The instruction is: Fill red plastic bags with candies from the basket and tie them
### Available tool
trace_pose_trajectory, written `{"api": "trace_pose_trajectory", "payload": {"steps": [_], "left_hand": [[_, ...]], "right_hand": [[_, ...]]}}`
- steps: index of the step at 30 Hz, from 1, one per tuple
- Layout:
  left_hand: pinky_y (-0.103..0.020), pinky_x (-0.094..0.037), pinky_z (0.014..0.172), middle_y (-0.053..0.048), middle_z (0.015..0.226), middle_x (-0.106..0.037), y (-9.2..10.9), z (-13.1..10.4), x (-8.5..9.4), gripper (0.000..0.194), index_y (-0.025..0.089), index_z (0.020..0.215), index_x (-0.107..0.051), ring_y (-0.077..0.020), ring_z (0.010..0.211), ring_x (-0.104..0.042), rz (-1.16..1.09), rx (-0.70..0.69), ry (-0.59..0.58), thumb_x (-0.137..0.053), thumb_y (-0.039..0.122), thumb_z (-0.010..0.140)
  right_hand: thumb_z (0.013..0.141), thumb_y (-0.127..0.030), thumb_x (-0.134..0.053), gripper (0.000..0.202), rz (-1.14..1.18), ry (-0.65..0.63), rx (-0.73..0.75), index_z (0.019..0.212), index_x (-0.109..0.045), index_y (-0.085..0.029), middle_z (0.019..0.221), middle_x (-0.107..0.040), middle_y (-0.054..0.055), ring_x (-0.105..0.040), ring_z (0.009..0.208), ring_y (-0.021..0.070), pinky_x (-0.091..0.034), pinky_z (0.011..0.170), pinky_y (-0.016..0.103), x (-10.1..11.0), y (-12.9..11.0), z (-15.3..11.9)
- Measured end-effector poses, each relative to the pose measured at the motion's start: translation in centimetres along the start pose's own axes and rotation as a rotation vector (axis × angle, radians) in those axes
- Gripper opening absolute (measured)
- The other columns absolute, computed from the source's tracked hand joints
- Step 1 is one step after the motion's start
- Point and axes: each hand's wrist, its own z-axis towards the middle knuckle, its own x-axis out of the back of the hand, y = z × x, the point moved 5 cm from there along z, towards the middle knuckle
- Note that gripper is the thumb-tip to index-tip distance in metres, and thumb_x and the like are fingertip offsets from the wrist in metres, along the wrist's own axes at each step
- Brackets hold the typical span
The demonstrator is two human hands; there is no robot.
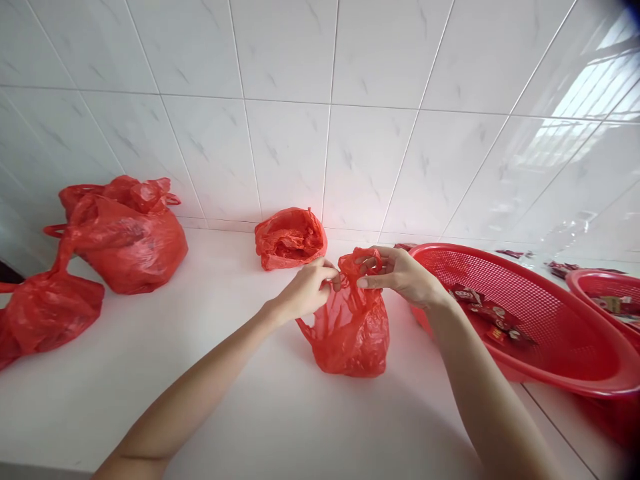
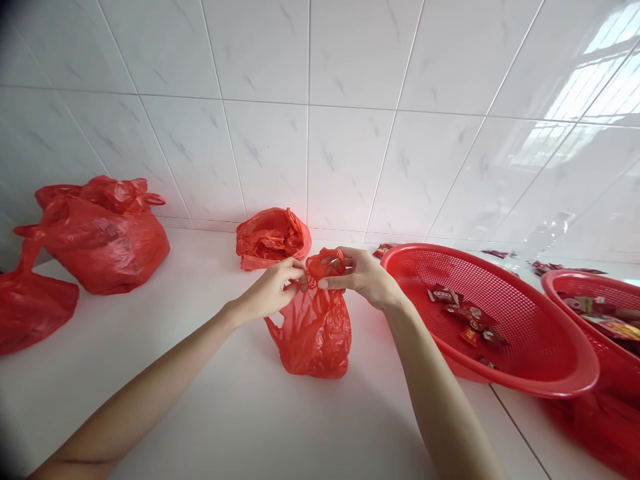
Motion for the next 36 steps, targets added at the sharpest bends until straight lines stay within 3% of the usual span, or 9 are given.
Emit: {"api": "trace_pose_trajectory", "payload": {"steps": [5, 10, 14, 18, 22, 24, 27, 32, 36], "left_hand": [[-0.035, -0.05, 0.077, -0.014, 0.121, -0.057, -4.6, 0.3, 2.8, 0.046, 0.022, 0.112, -0.072, -0.027, 0.094, -0.066, 0.517, 0.318, -0.059, -0.047, 0.001, 0.079], [-0.039, -0.05, 0.077, -0.019, 0.117, -0.057, -6.5, -0.2, 5.2, 0.051, 0.018, 0.12, -0.071, -0.0328, 0.097, -0.064, 0.623, 0.496, -0.081, -0.05, 0.0, 0.078], [-0.042, -0.048, 0.092, -0.016, 0.128, -0.051, -4.0, 0.1, 4.3, 0.044, 0.023, 0.121, -0.07, -0.0334, 0.119, -0.054, 0.632, 0.305, 0.01, -0.05, 0.008, 0.085], [-0.037, -0.047, 0.093, -0.013, 0.12, -0.053, -0.3, 0.0, 1.9, 0.03, 0.019, 0.107, -0.073, -0.027, 0.113, -0.055, 0.573, 0.04, 0.167, -0.05, 0.013, 0.09], [-0.032, -0.041, 0.062, -0.006, 0.083, -0.057, 0.0, -0.6, -1.2, 0.023, 0.019, 0.085, -0.064, -0.0203, 0.075, -0.057, 0.495, 0.127, -0.157, -0.042, 0.014, 0.091], [-0.031, -0.031, 0.054, -0.004, 0.071, -0.053, -0.5, -1.2, -2.3, 0.017, 0.02, 0.078, -0.055, -0.0179, 0.063, -0.052, 0.476, 0.185, -0.314, -0.042, 0.013, 0.087], [-0.031, -0.024, 0.049, -0.002, 0.066, -0.05, -1.1, -1.9, -3.2, 0.014, 0.02, 0.07, -0.047, -0.0158, 0.057, -0.049, 0.463, 0.229, -0.477, -0.047, 0.013, 0.082], [-0.028, -0.032, 0.048, -0.006, 0.088, -0.062, -1.8, -2.7, -4.0, 0.007, 0.02, 0.074, -0.055, -0.0203, 0.066, -0.059, 0.503, 0.319, -0.671, -0.06, 0.016, 0.07], [-0.032, -0.046, 0.058, -0.011, 0.104, -0.065, -2.9, -2.6, -2.9, 0.032, 0.02, 0.093, -0.062, -0.0302, 0.086, -0.064, 0.577, 0.395, -0.698, -0.065, 0.015, 0.062]], "right_hand": [[0.068, -0.021, -0.079, 0.04, -0.208, -0.019, -0.105, 0.107, -0.07, -0.021, 0.095, -0.066, 0.005, -0.062, 0.074, 0.0155, -0.053, 0.065, 0.03, 1.5, -0.4, -1.1], [0.068, -0.022, -0.076, 0.039, -0.516, 0.086, -0.201, 0.107, -0.07, -0.023, 0.105, -0.067, 0.009, -0.067, 0.078, 0.0206, -0.055, 0.063, 0.033, 3.2, 0.4, -1.5], [0.074, -0.036, -0.074, 0.056, -0.77, 0.07, -0.199, 0.127, -0.061, -0.022, 0.12, -0.064, 0.012, -0.065, 0.099, 0.0271, -0.055, 0.078, 0.039, 2.6, 0.9, -1.3], [0.088, -0.028, -0.061, 0.047, -0.93, 0.188, 0.144, 0.134, -0.056, -0.021, 0.141, -0.054, 0.012, -0.05, 0.127, 0.0281, -0.046, 0.098, 0.041, 0.0, -0.9, -1.1], [0.095, -0.012, -0.04, 0.03, -0.931, -0.066, 0.365, 0.104, -0.067, -0.02, 0.103, -0.07, 0.006, -0.062, 0.096, 0.0172, -0.047, 0.08, 0.028, -4.4, -1.0, -0.8], [0.094, -0.01, -0.037, 0.03, -0.98, -0.177, 0.31, 0.09, -0.066, -0.018, 0.082, -0.066, 0.004, -0.058, 0.076, 0.0155, -0.042, 0.067, 0.027, -5.6, 0.2, -0.2], [0.09, -0.009, -0.038, 0.027, -1.026, -0.296, 0.18, 0.082, -0.062, -0.019, 0.074, -0.062, 0.003, -0.054, 0.07, 0.0152, -0.039, 0.063, 0.027, -6.0, 2.3, 0.5], [0.083, -0.018, -0.053, 0.015, -1.175, -0.495, -0.118, 0.071, -0.062, -0.02, 0.068, -0.059, 0.0, -0.059, 0.074, 0.0172, -0.039, 0.096, 0.043, -5.7, 4.9, 0.3], [0.072, -0.032, -0.073, 0.019, -1.314, -0.455, -0.381, 0.082, -0.067, -0.016, 0.075, -0.064, 0.004, -0.063, 0.086, 0.0251, -0.025, 0.108, 0.063, -5.1, 5.2, -0.2]]}}
